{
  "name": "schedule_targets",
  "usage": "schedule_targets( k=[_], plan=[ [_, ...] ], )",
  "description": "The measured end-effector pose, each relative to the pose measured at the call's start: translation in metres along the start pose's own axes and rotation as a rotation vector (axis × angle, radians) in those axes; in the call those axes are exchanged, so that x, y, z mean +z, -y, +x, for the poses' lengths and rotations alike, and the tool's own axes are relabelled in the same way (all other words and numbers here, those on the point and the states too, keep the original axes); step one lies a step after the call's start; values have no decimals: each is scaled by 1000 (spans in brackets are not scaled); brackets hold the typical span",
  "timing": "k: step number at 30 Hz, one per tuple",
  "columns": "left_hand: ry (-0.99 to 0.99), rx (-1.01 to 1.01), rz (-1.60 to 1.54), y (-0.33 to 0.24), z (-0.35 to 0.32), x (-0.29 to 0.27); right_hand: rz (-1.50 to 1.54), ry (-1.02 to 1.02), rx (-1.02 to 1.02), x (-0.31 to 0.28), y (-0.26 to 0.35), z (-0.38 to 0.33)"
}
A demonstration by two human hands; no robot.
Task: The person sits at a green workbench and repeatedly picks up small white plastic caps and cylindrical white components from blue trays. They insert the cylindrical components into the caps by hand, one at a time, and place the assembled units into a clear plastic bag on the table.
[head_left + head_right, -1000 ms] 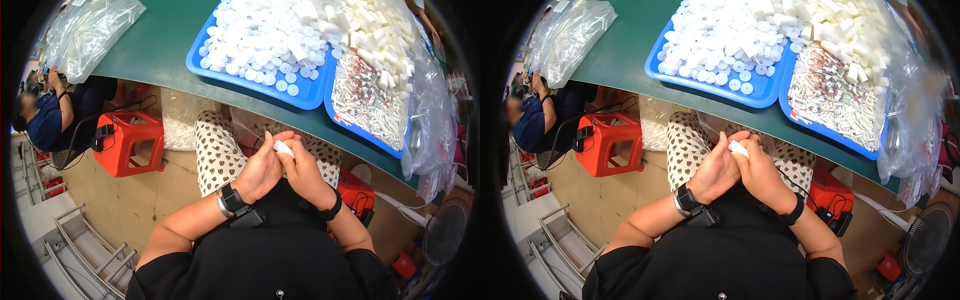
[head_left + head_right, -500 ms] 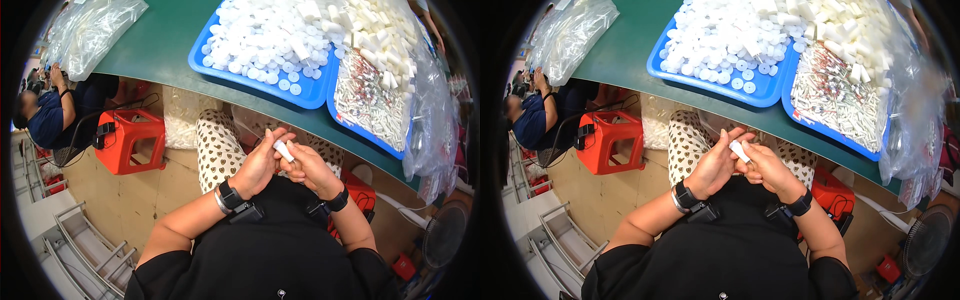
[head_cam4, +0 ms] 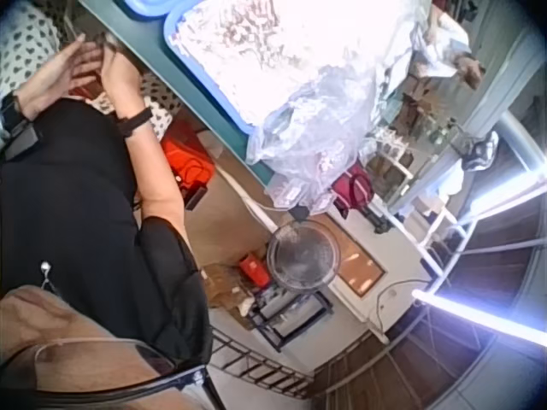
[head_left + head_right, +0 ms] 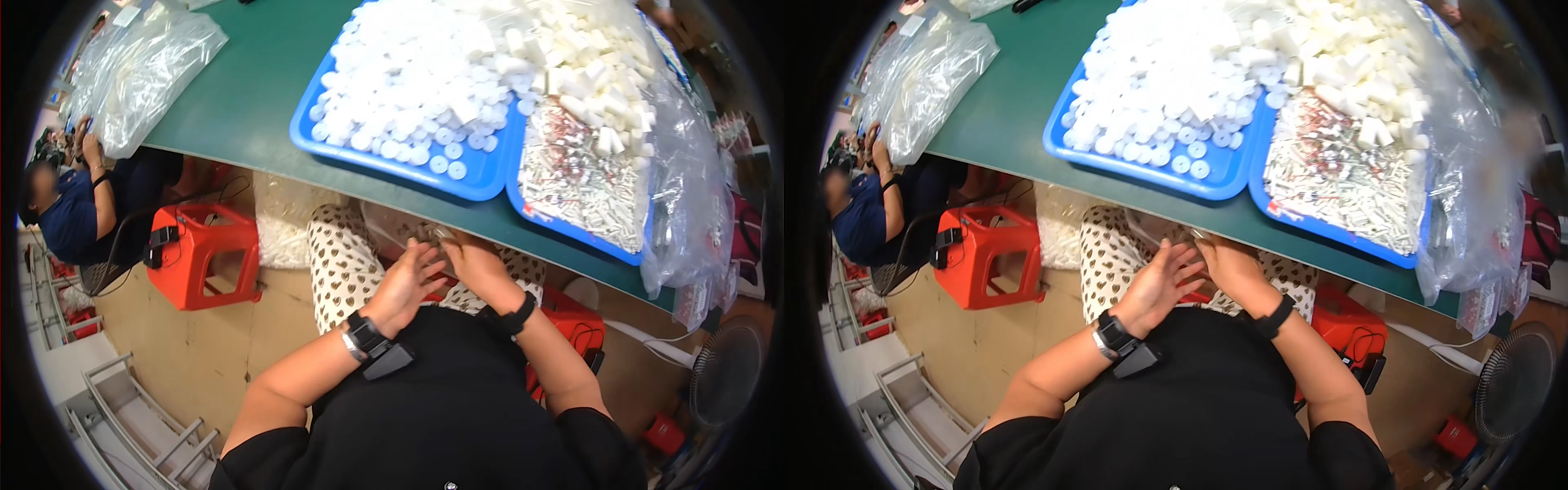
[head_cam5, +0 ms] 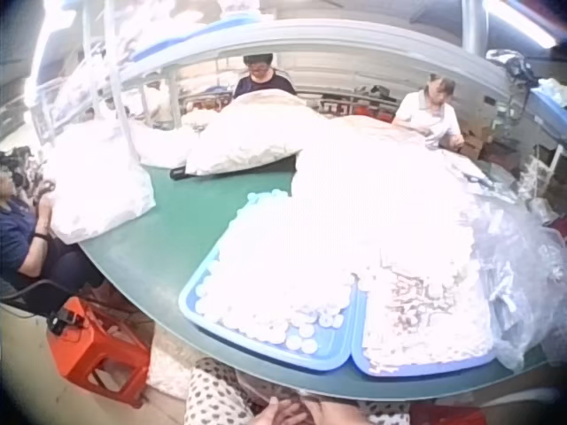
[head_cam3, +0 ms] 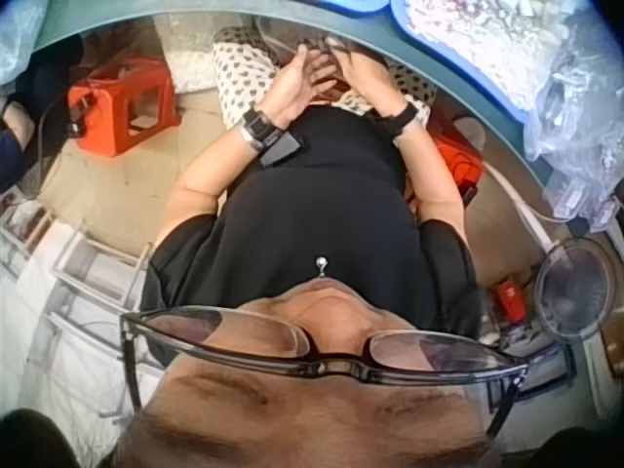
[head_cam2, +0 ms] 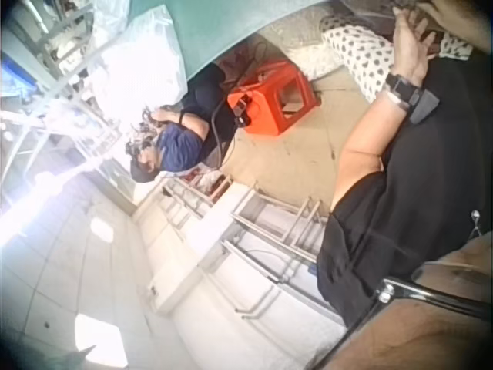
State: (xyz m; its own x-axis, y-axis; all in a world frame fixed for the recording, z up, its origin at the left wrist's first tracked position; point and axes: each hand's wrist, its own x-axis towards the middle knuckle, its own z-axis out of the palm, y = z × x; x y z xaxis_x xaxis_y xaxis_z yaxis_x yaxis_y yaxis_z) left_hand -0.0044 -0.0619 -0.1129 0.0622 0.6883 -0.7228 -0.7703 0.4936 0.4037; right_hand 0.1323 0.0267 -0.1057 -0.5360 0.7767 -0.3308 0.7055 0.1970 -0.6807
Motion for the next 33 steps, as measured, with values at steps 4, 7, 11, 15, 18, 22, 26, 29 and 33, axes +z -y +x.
schedule_targets(
  k=[4, 7, 11, 15, 18, 22, 26, 29, 33],
  plan=[
    [66, 65, 202, -31, -21, -13, -209, -19, -113, -7, -10, -10],
    [154, 308, 464, -68, -48, 2, -85, -211, -401, -52, 24, -38],
    [63, 970, 1016, -109, -62, 38, -332, -574, -527, -119, 48, -56],
    [-10, 1486, 1499, -134, -38, 67, -582, -652, -443, -153, 42, -45],
    [-36, 1466, 1638, -137, -18, 80, -677, -590, -424, -157, 23, -36],
    [-69, 1288, 1746, -146, -8, 88, -640, -564, -426, -156, 22, -29],
    [-85, 1198, 1845, -152, -2, 93, -604, -526, -412, -157, 17, -28],
    [-95, 1177, 1859, -153, -1, 97, -597, -513, -422, -158, 16, -27],
    [-64, 1175, 1824, -154, 1, 95, -516, -524, -425, -158, 13, -27]
  ],
)
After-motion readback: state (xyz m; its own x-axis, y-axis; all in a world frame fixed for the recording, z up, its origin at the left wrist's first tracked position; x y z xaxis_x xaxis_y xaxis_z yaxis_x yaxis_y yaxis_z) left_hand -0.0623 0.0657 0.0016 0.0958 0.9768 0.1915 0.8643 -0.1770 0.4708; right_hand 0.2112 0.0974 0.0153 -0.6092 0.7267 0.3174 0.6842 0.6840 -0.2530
